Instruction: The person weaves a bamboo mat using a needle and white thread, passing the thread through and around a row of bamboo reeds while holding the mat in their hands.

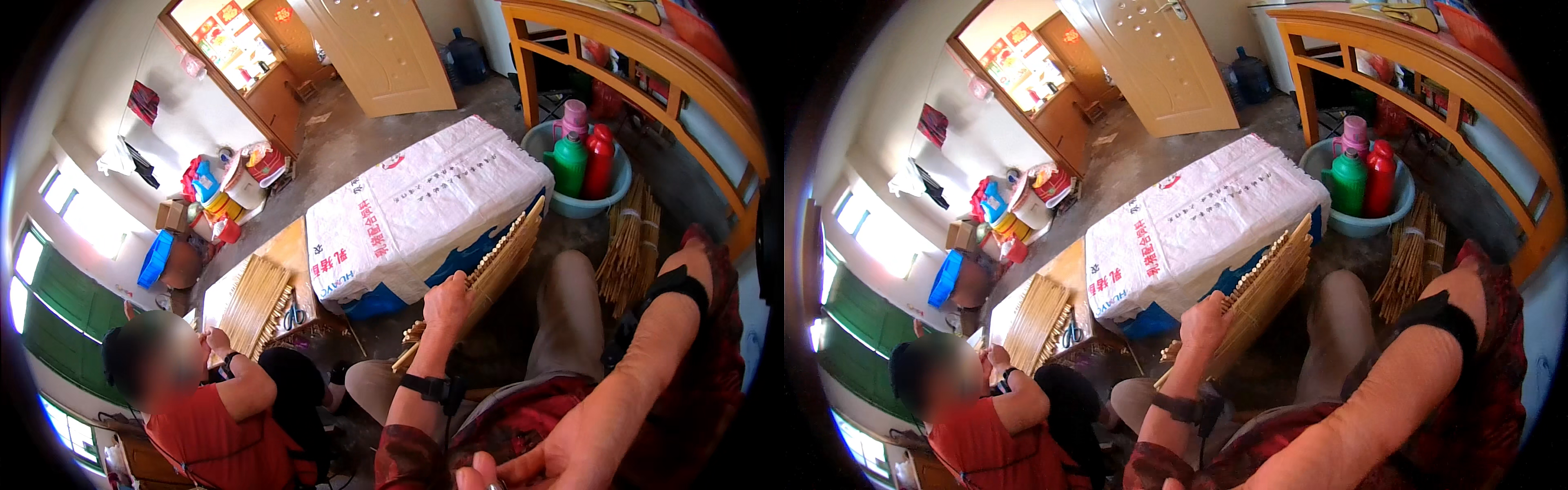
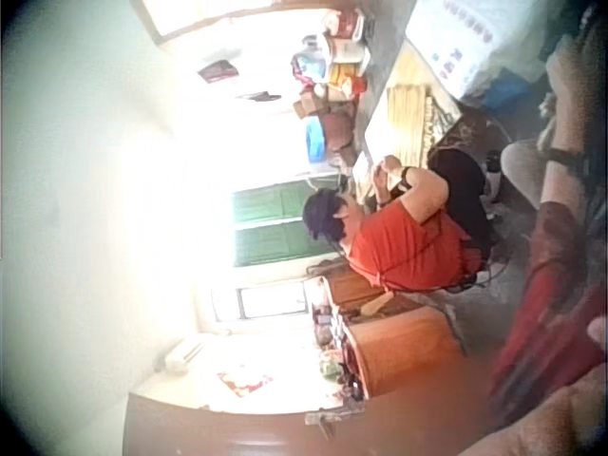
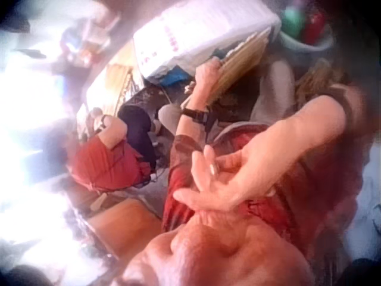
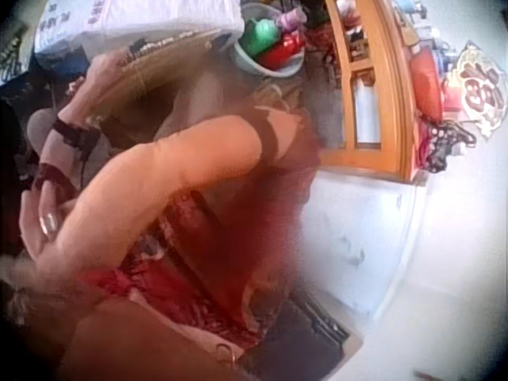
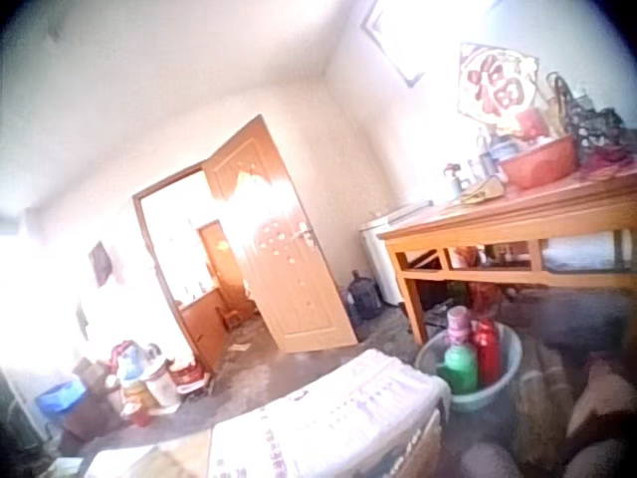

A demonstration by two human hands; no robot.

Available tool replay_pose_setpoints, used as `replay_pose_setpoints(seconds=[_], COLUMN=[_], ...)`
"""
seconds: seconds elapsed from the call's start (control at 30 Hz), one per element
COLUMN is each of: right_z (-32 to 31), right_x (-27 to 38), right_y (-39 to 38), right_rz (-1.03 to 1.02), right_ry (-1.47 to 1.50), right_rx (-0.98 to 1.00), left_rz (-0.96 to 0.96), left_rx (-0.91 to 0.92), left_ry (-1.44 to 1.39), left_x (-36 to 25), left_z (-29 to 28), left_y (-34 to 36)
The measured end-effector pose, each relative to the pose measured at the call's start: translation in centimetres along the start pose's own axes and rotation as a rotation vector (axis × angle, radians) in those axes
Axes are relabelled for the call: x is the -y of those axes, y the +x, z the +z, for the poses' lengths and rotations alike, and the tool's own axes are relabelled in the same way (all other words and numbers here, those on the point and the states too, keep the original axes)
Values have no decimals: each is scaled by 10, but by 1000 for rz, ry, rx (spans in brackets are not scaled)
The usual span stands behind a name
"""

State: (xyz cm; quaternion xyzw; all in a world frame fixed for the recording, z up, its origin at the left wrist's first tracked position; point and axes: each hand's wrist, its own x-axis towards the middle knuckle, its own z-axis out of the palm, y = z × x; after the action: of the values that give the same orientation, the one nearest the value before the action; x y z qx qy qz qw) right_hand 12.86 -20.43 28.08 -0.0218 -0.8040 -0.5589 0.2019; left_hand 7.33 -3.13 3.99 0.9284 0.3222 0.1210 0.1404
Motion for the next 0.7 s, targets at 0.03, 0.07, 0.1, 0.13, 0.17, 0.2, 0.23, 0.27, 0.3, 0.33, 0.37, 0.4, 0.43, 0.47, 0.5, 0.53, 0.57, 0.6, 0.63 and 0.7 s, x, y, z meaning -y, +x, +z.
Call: replay_pose_setpoints(seconds=[0.03, 0.07, 0.1, 0.13, 0.17, 0.2, 0.23, 0.27, 0.3, 0.33, 0.37, 0.4, 0.43, 0.47, 0.5, 0.53, 0.57, 0.6, 0.63, 0.7], right_z=[-1, -2, 1, 6, 9, 10, 11, 16, 20, 7, 4, 0, 10, 16, 22, 25, 28, 31, 30, 29], right_x=[0, 0, 2, 4, 7, 7, 6, 6, 5, 3, 1, 1, 2, 14, 26, 35, 46, 49, 49, 46], right_y=[4, 5, 9, 14, 19, 23, 27, 29, 28, 29, 33, 32, 36, 41, 43, 45, 46, 45, 42, 35], right_rz=[-21, -44, -64, -83, -103, -129, -162, -185, -223, -298, -359, -393, -411, -352, -319, -297, -167, -44, -51, -131], right_ry=[1, 5, 10, 19, 33, 39, 47, 55, 69, 65, 64, 44, 19, 91, 133, 172, 251, 333, 340, 239], right_rx=[-10, -21, -27, -43, -58, -60, -59, -94, -112, -70, -70, -54, -100, -114, -146, -156, -231, -275, -278, -284], left_rz=[15, 10, 17, 20, -21, -24, 30, 38, 76, 164, 165, 169, 97, 68, 40, 11, 2, 16, 22, 31], left_rx=[-11, -6, -28, -51, -8, -4, -17, -24, -48, -91, -87, -83, -85, -54, -18, -21, -7, 0, 16, 5], left_ry=[10, 8, 15, 21, 21, 10, -18, -29, -31, -67, -90, -116, -77, -41, -7, 1, -5, -29, -49, -52], left_x=[3, 4, 7, 10, 15, 16, 18, 29, 35, 17, 11, 6, 22, 28, 35, 34, 35, 30, 23, 17], left_z=[4, 4, 1, -2, -7, -4, 0, 1, 5, 17, 19, 20, 9, 1, -5, -5, -5, -3, -4, 0], left_y=[-5, -8, -11, -15, -19, -16, -12, -16, -17, 0, 6, 10, 2, -6, -13, -13, -13, -7, -5, 1])
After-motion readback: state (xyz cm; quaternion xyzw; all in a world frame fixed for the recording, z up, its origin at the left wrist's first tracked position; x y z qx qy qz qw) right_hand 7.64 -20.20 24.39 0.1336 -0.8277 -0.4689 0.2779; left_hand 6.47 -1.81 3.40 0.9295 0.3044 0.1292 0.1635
